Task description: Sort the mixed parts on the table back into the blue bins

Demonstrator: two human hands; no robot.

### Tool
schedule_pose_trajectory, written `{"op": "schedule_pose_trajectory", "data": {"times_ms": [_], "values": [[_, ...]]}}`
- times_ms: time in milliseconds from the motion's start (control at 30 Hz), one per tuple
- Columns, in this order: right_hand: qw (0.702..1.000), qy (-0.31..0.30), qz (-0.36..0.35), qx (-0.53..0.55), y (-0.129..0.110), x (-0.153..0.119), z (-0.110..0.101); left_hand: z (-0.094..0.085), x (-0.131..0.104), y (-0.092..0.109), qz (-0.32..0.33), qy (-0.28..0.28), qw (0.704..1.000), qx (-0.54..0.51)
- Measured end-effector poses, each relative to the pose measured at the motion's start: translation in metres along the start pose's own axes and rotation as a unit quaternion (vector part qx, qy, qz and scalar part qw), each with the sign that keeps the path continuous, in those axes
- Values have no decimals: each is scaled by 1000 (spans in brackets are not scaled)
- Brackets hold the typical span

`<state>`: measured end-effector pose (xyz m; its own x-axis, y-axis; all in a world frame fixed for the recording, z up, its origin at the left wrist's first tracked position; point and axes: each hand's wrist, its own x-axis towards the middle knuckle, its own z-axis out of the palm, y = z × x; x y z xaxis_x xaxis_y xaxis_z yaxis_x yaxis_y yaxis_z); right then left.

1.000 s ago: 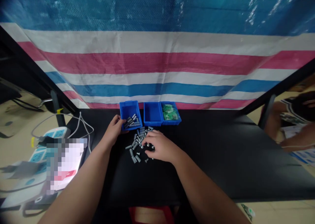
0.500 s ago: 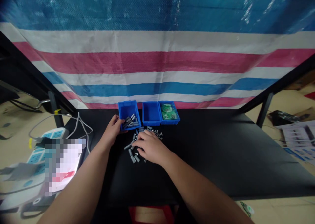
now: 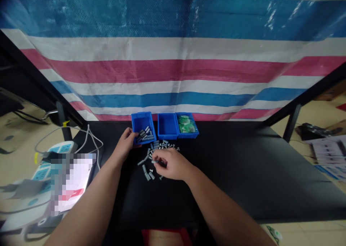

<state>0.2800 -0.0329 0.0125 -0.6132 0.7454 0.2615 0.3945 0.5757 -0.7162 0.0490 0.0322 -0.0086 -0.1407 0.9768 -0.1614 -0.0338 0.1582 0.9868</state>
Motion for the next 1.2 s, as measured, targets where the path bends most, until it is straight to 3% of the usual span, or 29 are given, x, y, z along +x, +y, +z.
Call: {"op": "schedule_pose_trajectory", "data": {"times_ms": [67,133,267,367,467,667,900,1100,1200], "values": [[998,-52,2,40,3,-2,-1,0,1,-1,-1,3,1000,1],[995,-46,23,87,8,0,1,-1,1,-1,-3,1,1000,0],[963,128,75,224,18,11,11,0,1,-2,-5,2,1000,2],[944,157,86,276,21,15,15,0,1,-2,-4,7,1000,2],[959,138,84,231,19,12,13,0,2,-3,-4,9,1000,2],[991,102,16,81,11,8,5,-1,2,-3,-3,6,1000,-1],[997,78,14,16,9,8,0,0,1,-2,-3,5,1000,-6],[992,117,17,-41,11,6,-7,-1,0,-2,-1,5,1000,-3],[991,104,22,-80,15,3,-12,-1,1,-2,0,4,1000,0]]}}
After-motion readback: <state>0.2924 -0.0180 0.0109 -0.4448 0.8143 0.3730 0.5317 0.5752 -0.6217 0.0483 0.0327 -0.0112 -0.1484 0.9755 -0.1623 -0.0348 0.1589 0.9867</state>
